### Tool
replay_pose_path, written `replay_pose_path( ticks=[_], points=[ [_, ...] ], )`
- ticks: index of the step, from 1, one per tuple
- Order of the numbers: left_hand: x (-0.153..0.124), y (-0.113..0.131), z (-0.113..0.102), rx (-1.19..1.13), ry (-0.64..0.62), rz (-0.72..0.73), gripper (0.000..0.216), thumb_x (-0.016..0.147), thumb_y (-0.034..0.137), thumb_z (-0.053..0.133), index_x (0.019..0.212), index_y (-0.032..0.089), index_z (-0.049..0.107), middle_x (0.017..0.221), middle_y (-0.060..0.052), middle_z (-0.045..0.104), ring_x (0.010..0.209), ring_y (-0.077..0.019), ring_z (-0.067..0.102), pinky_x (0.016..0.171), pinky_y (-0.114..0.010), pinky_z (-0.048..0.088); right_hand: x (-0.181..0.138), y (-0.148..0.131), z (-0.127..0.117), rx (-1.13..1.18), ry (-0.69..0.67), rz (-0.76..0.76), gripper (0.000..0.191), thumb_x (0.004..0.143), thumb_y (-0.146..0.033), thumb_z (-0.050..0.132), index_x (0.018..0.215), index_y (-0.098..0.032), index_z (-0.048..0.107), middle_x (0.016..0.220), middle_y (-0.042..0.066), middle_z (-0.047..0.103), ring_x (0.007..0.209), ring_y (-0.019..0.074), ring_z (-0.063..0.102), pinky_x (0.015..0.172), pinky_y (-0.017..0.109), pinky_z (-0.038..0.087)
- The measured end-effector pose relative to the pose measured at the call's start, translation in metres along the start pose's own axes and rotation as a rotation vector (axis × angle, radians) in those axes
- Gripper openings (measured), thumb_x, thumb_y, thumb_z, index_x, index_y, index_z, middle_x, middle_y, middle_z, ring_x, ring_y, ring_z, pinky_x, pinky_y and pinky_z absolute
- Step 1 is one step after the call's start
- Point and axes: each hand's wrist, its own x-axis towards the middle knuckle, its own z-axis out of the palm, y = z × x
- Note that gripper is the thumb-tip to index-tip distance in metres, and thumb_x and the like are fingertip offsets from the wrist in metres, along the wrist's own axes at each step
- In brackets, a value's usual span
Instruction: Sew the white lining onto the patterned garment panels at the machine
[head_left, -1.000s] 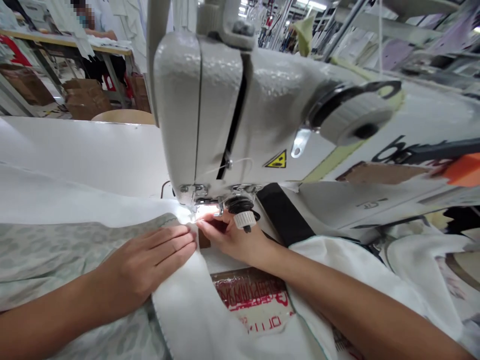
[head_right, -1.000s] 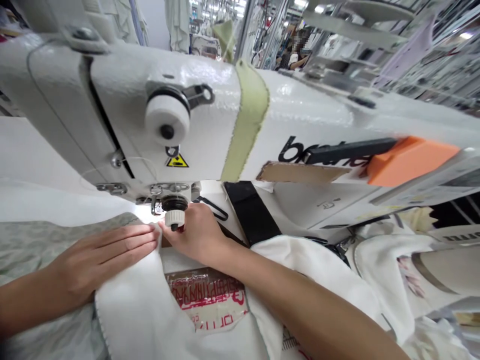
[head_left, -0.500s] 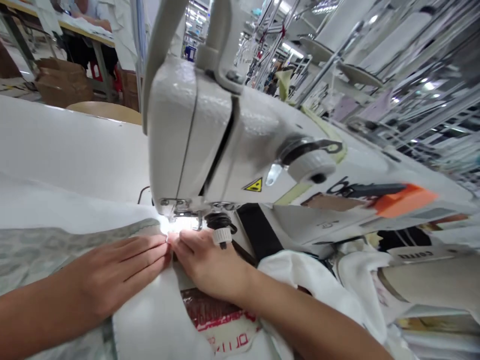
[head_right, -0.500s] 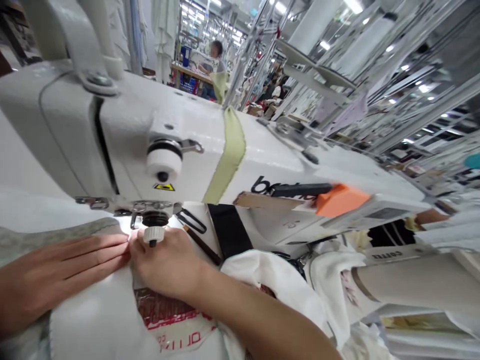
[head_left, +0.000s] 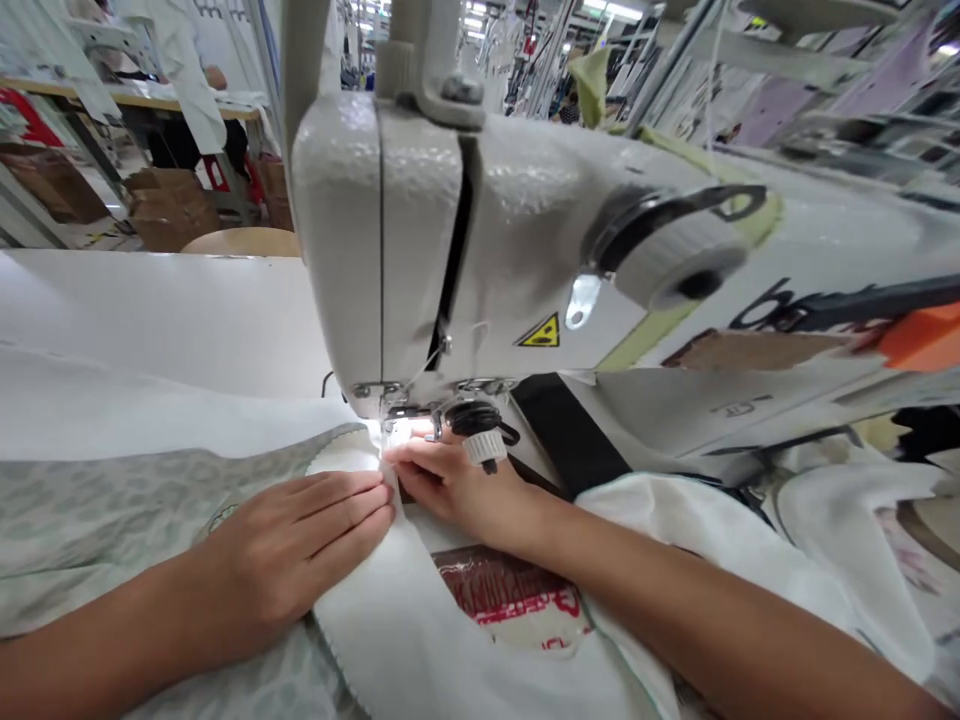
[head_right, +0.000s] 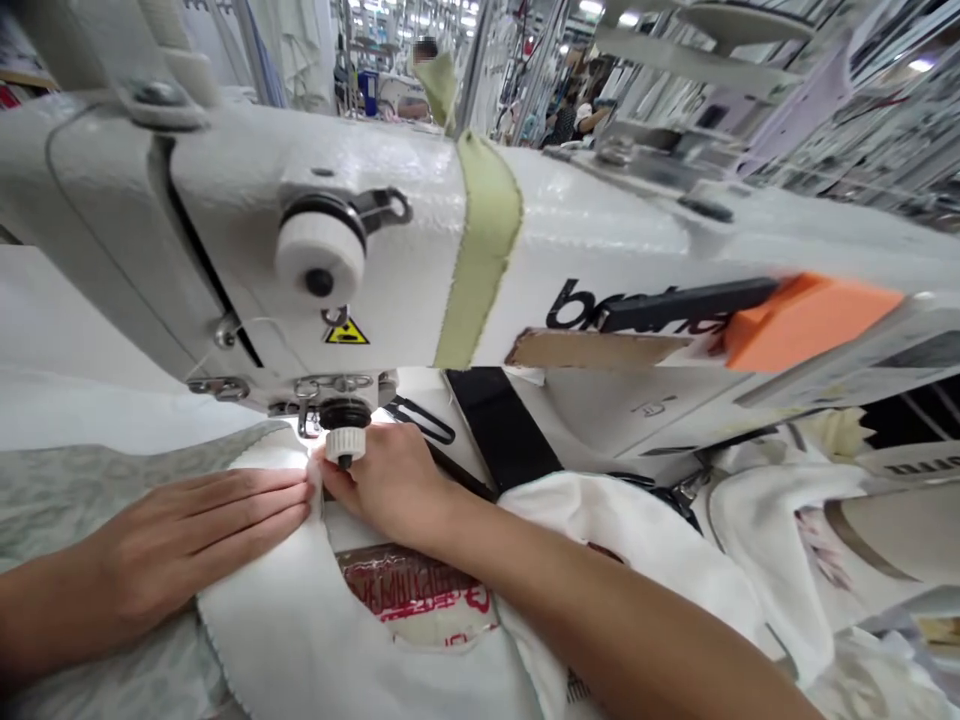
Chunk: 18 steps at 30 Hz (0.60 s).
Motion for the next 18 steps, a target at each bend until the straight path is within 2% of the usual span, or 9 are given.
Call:
replay_pose_path(
  ticks=[4,6,8,12,15,18],
  points=[
    [0.003,0.009,0.003,0.053,0.022,-0.022,0.032,0.095,0.009,0.03,0.112,0.004,0.057,0.11,-0.014,0.062,0.117,-0.022,0.05,0.101,-0.034,0.044,-0.01,-0.005,0.002,-0.188,0.109,-0.046,0.024,0.091,-0.028,0.044,0.091,-0.02,0.067,0.08,0.004,0.065,0.068,0.0143,0.055,0.053,0.024,0.027],
    [0.007,0.011,0.003,0.113,0.032,-0.004,0.03,0.094,0.007,0.032,0.107,0.003,0.059,0.104,-0.014,0.063,0.113,-0.0228,0.052,0.097,-0.034,0.047,-0.016,-0.009,0.002,-0.282,0.125,-0.128,0.019,0.088,-0.024,0.05,0.1,-0.019,0.064,0.087,0.005,0.065,0.07,0.0151,0.056,0.05,0.026,0.025],
    [0.011,0.009,0.004,0.146,0.049,0.009,0.03,0.093,0.006,0.033,0.104,0.003,0.061,0.099,-0.014,0.064,0.108,-0.0227,0.055,0.093,-0.034,0.05,-0.02,-0.013,0.0,-0.358,0.114,-0.197,0.02,0.083,-0.019,0.056,0.103,-0.017,0.062,0.086,0.004,0.065,0.069,0.0159,0.055,0.05,0.027,0.025],
    [0.018,0.002,0.006,0.139,0.049,0.0,0.028,0.092,0.008,0.035,0.1,0.002,0.062,0.092,-0.014,0.065,0.103,-0.0227,0.058,0.09,-0.034,0.053,-0.017,-0.014,-0.003,-0.432,0.131,-0.162,0.02,0.081,-0.014,0.056,0.101,-0.015,0.06,0.08,0.004,0.063,0.068,0.0168,0.053,0.051,0.028,0.026],
    [0.019,0.002,0.005,0.148,0.027,-0.044,0.029,0.092,0.014,0.036,0.098,0.003,0.062,0.096,-0.016,0.064,0.104,-0.0258,0.057,0.089,-0.038,0.053,-0.014,-0.014,-0.004,-0.378,0.084,-0.136,0.023,0.082,-0.016,0.056,0.105,-0.016,0.058,0.079,0.002,0.062,0.066,0.0153,0.053,0.049,0.027,0.024],
    [0.015,0.003,0.002,0.135,0.038,-0.044,0.031,0.093,0.01,0.033,0.103,0.004,0.061,0.1,-0.014,0.064,0.104,-0.0233,0.058,0.091,-0.036,0.052,-0.015,-0.013,-0.007,-0.333,0.041,-0.094,0.019,0.086,-0.02,0.052,0.103,-0.02,0.059,0.08,0.001,0.063,0.067,0.0142,0.054,0.049,0.026,0.022]
  ],
)
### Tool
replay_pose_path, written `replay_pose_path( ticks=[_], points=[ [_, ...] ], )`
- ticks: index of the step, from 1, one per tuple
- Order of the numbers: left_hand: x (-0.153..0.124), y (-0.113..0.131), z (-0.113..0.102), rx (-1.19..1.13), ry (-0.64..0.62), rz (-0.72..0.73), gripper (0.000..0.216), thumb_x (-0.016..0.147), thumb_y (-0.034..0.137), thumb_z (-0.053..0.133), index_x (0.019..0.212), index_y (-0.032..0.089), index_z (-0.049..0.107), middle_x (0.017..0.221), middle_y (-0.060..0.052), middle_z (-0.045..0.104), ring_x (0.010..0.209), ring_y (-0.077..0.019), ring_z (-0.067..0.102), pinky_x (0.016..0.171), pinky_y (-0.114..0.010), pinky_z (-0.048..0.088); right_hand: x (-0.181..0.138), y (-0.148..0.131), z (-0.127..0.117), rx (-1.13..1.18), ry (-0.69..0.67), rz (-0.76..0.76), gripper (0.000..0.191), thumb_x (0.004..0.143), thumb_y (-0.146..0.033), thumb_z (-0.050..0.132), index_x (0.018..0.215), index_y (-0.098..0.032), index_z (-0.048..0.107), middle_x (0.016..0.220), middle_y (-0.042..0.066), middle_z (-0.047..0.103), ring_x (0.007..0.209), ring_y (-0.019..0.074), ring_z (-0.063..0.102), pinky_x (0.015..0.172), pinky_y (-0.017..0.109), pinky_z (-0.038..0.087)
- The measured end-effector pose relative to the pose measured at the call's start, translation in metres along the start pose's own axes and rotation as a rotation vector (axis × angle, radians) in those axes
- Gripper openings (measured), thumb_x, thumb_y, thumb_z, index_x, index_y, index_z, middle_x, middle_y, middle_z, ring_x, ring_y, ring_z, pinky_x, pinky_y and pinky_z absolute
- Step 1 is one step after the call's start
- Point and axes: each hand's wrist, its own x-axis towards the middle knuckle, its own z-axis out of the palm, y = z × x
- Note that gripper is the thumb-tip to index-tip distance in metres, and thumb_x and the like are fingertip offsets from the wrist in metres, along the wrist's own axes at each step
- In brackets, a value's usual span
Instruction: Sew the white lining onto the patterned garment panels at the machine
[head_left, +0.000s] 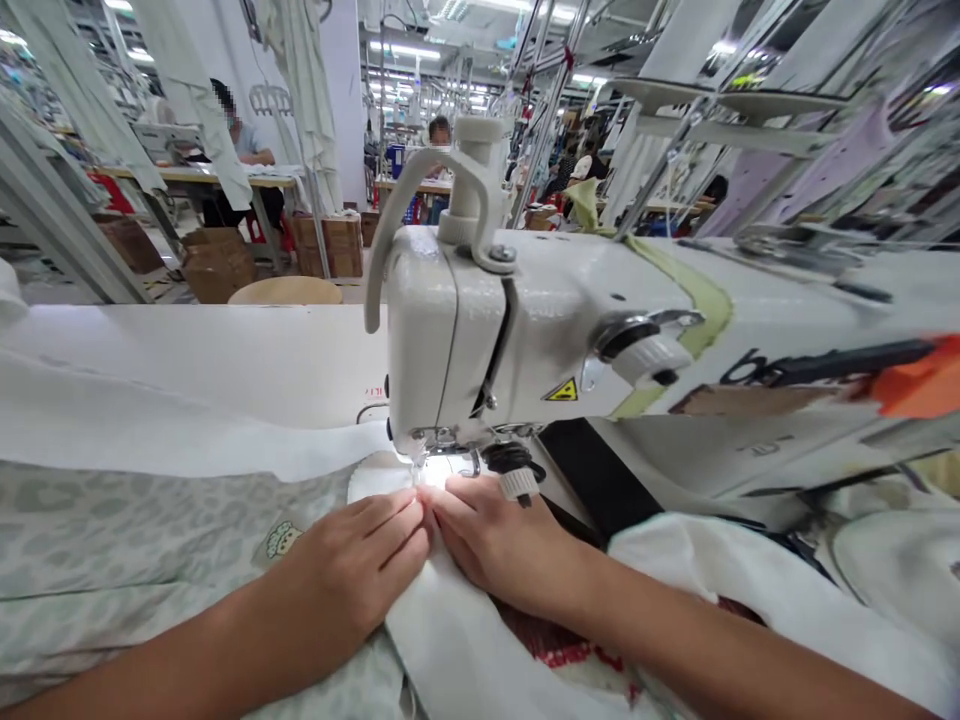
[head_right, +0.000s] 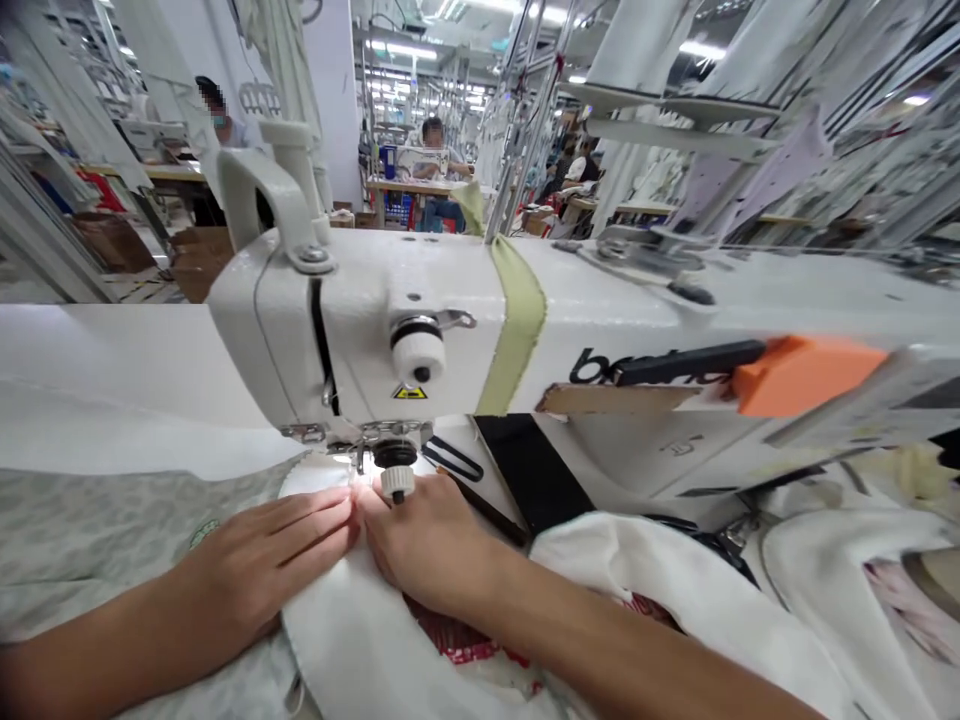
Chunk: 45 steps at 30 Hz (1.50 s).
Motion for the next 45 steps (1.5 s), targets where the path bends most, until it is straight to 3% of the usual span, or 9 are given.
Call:
replay_pose_path(
  ticks=[3,8,11,15,18,24,33,40,45],
  points=[
    [-0.01,-0.006,-0.002,-0.076,-0.027,0.027,0.032,0.093,0.008,0.032,0.114,0.005,0.057,0.11,-0.013,0.063,0.113,-0.021,0.053,0.098,-0.032,0.048,-0.005,0.003,-0.005,-0.012,-0.023,-0.023,0.02,0.087,-0.02,0.048,0.104,-0.019,0.059,0.084,0.003,0.063,0.072,0.0149,0.056,0.051,0.028,0.022],
    [-0.025,-0.018,0.001,-0.269,-0.021,-0.116,0.032,0.093,0.011,0.037,0.122,0.011,0.052,0.122,-0.011,0.058,0.121,-0.0192,0.048,0.099,-0.03,0.048,-0.014,0.013,-0.008,0.06,-0.047,-0.279,0.016,0.088,-0.018,0.044,0.098,-0.017,0.057,0.083,0.001,0.062,0.067,0.0136,0.054,0.047,0.029,0.018],
    [-0.025,-0.018,0.001,-0.266,-0.063,-0.095,0.032,0.095,0.016,0.036,0.124,0.012,0.05,0.123,-0.011,0.057,0.122,-0.0201,0.047,0.1,-0.032,0.048,-0.02,0.014,0.0,0.101,-0.001,-0.352,0.018,0.089,-0.018,0.041,0.101,-0.016,0.055,0.09,0.003,0.062,0.066,0.013,0.053,0.047,0.028,0.022],
    [-0.022,-0.016,-0.002,-0.181,-0.119,0.001,0.034,0.096,0.015,0.034,0.127,0.01,0.048,0.127,-0.013,0.054,0.127,-0.0224,0.041,0.103,-0.035,0.044,-0.021,0.011,0.004,0.127,0.027,-0.29,0.024,0.089,-0.019,0.04,0.109,-0.014,0.053,0.09,0.004,0.062,0.066,0.0143,0.054,0.05,0.029,0.026],
    [-0.024,-0.02,-0.003,-0.197,-0.103,-0.005,0.033,0.096,0.016,0.037,0.127,0.01,0.047,0.126,-0.013,0.054,0.128,-0.0226,0.041,0.102,-0.037,0.045,-0.017,0.009,-0.001,0.115,-0.054,-0.211,0.038,0.087,-0.021,0.045,0.124,-0.017,0.043,0.092,0.004,0.061,0.065,0.0145,0.054,0.047,0.028,0.022],
    [-0.025,-0.025,-0.01,-0.157,-0.206,0.029,0.033,0.096,0.015,0.036,0.127,0.008,0.047,0.131,-0.014,0.05,0.131,-0.0254,0.036,0.106,-0.042,0.04,-0.018,0.009,0.002,0.026,-0.055,-0.271,0.021,0.092,-0.019,0.036,0.101,-0.014,0.054,0.091,0.008,0.062,0.062,0.0141,0.051,0.049,0.027,0.025],
    [-0.008,-0.004,-0.003,-0.146,-0.094,0.0,0.032,0.095,0.01,0.034,0.121,0.005,0.051,0.118,-0.015,0.059,0.122,-0.021,0.046,0.102,-0.035,0.045,-0.024,0.011,0.007,0.1,0.03,-0.304,0.012,0.088,-0.017,0.042,0.083,-0.016,0.053,0.074,0.002,0.057,0.057,0.0134,0.047,0.049,0.029,0.023],
    [-0.013,-0.011,0.0,-0.105,-0.102,0.043,0.03,0.096,0.013,0.034,0.117,0.005,0.055,0.122,-0.014,0.057,0.125,-0.02,0.043,0.106,-0.031,0.041,-0.024,0.009,0.006,0.09,0.057,-0.304,0.011,0.089,-0.02,0.043,0.09,-0.016,0.052,0.073,0.001,0.056,0.057,0.0128,0.047,0.047,0.028,0.021],
    [-0.013,-0.024,0.007,-0.049,-0.12,0.013,0.031,0.097,0.015,0.034,0.121,0.008,0.052,0.124,-0.011,0.057,0.125,-0.0173,0.043,0.104,-0.029,0.043,-0.013,0.015,0.0,0.031,-0.013,-0.227,0.016,0.083,-0.018,0.049,0.099,-0.017,0.054,0.078,0.0,0.059,0.064,0.0156,0.053,0.047,0.03,0.027]
  ],
)
